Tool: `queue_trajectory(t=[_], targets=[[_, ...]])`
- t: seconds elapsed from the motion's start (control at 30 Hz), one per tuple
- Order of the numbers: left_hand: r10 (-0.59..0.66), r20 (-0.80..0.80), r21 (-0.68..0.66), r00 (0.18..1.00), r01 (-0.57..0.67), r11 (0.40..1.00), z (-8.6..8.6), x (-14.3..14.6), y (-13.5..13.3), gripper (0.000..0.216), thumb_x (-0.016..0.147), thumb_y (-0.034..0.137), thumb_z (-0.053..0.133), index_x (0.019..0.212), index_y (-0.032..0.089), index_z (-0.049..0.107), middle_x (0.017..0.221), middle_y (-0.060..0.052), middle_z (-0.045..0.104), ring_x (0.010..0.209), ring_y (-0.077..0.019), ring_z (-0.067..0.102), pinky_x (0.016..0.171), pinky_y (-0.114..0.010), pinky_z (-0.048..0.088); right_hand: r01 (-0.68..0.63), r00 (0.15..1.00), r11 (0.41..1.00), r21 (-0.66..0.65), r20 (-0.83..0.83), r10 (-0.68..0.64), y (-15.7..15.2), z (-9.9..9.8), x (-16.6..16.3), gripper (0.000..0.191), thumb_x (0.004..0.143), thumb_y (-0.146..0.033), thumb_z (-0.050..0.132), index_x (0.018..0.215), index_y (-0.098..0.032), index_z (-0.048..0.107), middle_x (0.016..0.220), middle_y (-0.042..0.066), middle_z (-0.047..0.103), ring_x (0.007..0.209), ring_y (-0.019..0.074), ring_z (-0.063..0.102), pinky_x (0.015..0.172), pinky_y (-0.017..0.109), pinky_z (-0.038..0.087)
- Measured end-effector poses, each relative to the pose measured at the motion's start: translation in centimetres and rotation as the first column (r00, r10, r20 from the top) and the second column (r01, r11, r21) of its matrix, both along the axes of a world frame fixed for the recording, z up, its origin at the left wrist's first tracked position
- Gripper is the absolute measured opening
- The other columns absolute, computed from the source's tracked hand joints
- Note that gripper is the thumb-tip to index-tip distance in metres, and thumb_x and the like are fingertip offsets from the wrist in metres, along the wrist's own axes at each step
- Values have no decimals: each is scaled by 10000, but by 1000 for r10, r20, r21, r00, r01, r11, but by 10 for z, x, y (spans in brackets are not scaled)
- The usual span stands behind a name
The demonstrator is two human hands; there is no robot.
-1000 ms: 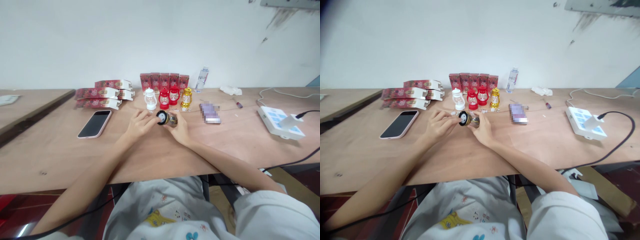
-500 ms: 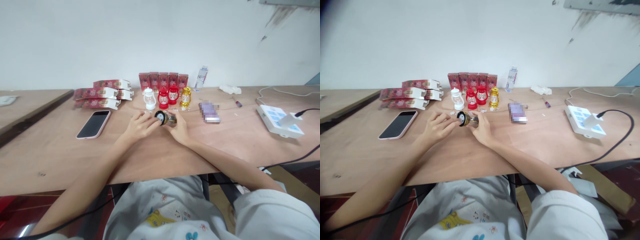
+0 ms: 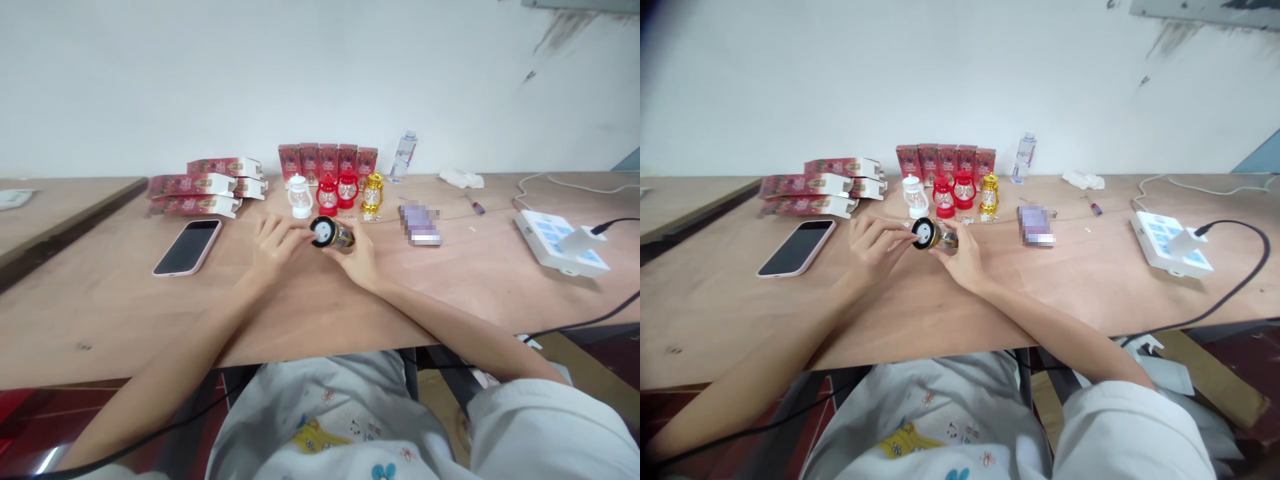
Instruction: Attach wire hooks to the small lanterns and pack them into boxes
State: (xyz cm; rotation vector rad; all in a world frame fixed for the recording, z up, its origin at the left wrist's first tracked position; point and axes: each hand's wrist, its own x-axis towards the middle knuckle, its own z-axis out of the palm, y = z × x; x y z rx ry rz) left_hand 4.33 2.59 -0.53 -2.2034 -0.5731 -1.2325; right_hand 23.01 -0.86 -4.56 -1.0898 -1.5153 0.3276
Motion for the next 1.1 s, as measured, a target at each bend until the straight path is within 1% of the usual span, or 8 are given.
queue_trajectory(t=[0.17,0.27,0.4,0.5,0.67,0.73,0.9,1.1], targets=[[-13,-17,-8,1000,13,1000,-2,-1,1,68,889,250,584,941,254,628,868,-29,704,760,-183,569,684,-352,329,-1,1000,1000,-10,-29,0,0,0,0,543,681,-297,773,1158,-236,521,1185,77,635,1114,229,600,972,425,479],[-15,-13,-6,1000,15,1000,-2,1,1,49,886,239,588,919,243,623,856,-29,701,747,-178,569,672,-346,324,-12,1000,1000,-5,-19,12,-1,1,-1,539,673,-279,779,1146,-218,528,1179,91,636,1116,231,600,980,421,474],[32,-50,71,998,-28,997,0,2,1,41,886,236,582,895,225,621,839,-30,699,720,-170,580,668,-341,339,-13,1000,1000,0,-9,13,-1,1,-1,532,674,-284,776,1141,-225,528,1170,84,637,1110,235,601,982,434,469],[30,-59,137,998,-22,990,1,2,0,35,877,212,588,896,221,616,830,-25,702,716,-166,586,655,-334,347,-13,1000,1000,-4,-12,13,0,-1,-1,536,677,-293,772,1148,-232,525,1178,81,633,1117,241,597,985,438,466],[32,-81,168,996,-18,986,2,2,-1,54,877,191,577,898,227,612,835,-22,712,693,-167,591,643,-336,351,-4,1000,1000,4,-18,4,0,-2,-1,535,669,-292,779,1137,-239,527,1171,78,635,1108,233,600,987,434,466],[25,-89,159,996,-10,987,1,2,0,52,880,198,574,897,228,614,833,-22,713,687,-165,589,640,-336,351,-6,1000,1000,13,-21,7,0,-3,-1,535,669,-292,778,1139,-235,528,1170,81,635,1109,234,600,986,431,465],[21,-115,80,993,-12,997,-4,2,4,89,895,221,546,914,235,633,843,-33,708,717,-166,599,664,-343,371,5,1000,1000,-6,-20,-5,1,-4,-1,544,672,-315,771,1154,-246,528,1173,73,636,1111,245,599,987,451,460],[-68,-96,74,993,75,994,-4,3,3,127,862,156,567,954,218,627,870,-34,710,764,-167,605,675,-325,374,-3,999,1000,-2,-40,2,2,-4,1,564,664,-331,786,1157,-237,529,1173,76,637,1106,234,598,973,424,472]])
